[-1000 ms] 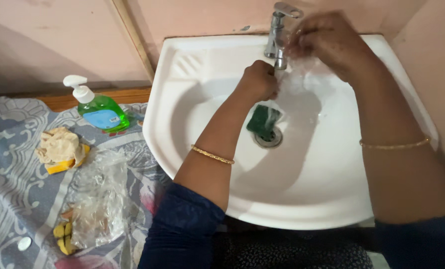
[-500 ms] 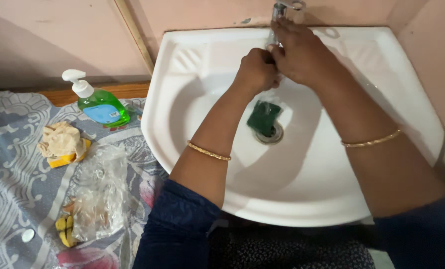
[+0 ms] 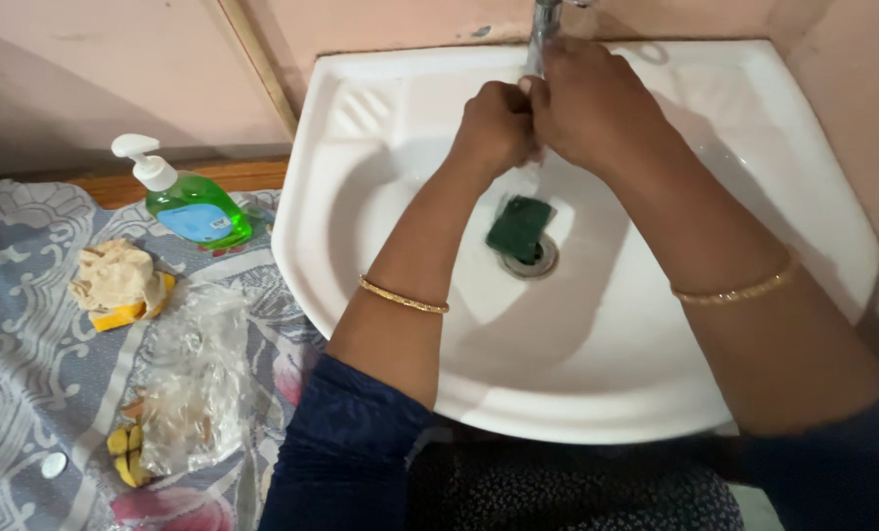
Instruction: The person cleans a white ceramic sink and its chrome faucet using a green scouring pad, alternating between scrubbing the basin edges, the interior, and the faucet itself under running water.
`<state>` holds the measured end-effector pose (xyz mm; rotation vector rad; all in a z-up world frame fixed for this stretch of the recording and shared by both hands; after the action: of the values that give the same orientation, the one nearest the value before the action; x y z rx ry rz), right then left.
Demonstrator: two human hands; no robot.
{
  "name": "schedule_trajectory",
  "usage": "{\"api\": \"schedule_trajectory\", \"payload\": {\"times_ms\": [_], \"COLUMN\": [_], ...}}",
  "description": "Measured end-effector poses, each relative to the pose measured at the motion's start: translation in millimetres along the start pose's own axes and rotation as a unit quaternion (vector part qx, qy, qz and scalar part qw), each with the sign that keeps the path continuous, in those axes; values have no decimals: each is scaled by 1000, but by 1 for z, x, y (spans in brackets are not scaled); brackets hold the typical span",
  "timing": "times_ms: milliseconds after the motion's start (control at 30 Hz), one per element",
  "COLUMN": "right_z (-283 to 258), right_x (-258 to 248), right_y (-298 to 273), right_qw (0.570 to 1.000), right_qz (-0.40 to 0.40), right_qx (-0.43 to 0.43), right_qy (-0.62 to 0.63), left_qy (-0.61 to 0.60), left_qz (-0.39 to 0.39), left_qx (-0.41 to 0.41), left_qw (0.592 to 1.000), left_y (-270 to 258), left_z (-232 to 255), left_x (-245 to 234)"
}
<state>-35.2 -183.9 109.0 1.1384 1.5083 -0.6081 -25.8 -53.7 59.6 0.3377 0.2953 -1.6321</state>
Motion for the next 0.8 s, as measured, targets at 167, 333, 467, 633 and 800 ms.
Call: {"api": "schedule_trajectory", "payload": {"times_ms": [167,333,467,633,800], "right_z": [-3,24,60,37,26], "right_x": [1,-7,-10,41,53], "right_y": [7,13,18,15,14], "right_qw": [981,995,925,819,781], "right_qz": [123,38,-124,-305,-266], "right_qx": [-146,-9,173,192,165], "right_qy": [-43,97,316,447,540], "left_qy": [-14,54,216,208,180], "left_qz": [-13,29,161,150,150], "left_qx": [-13,56,60,49,33], "left_qw": [1000,997,961,965,972], "left_y": [1,10,13,7,4], "left_z": [0,-12,-24,-17,-13], "left_x": [0,-4,-11,-16,-21]}}
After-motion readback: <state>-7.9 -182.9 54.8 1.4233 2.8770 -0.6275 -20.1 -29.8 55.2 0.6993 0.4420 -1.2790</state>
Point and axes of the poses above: each hand's wrist, its own y-axis towards the middle knuckle, its own x-axis out of the palm, z = x × y, the point moved 2 cm from there along y, towards the middle knuckle, and after that the axes turned 6 degrees about -z, right-handed, at the moved point
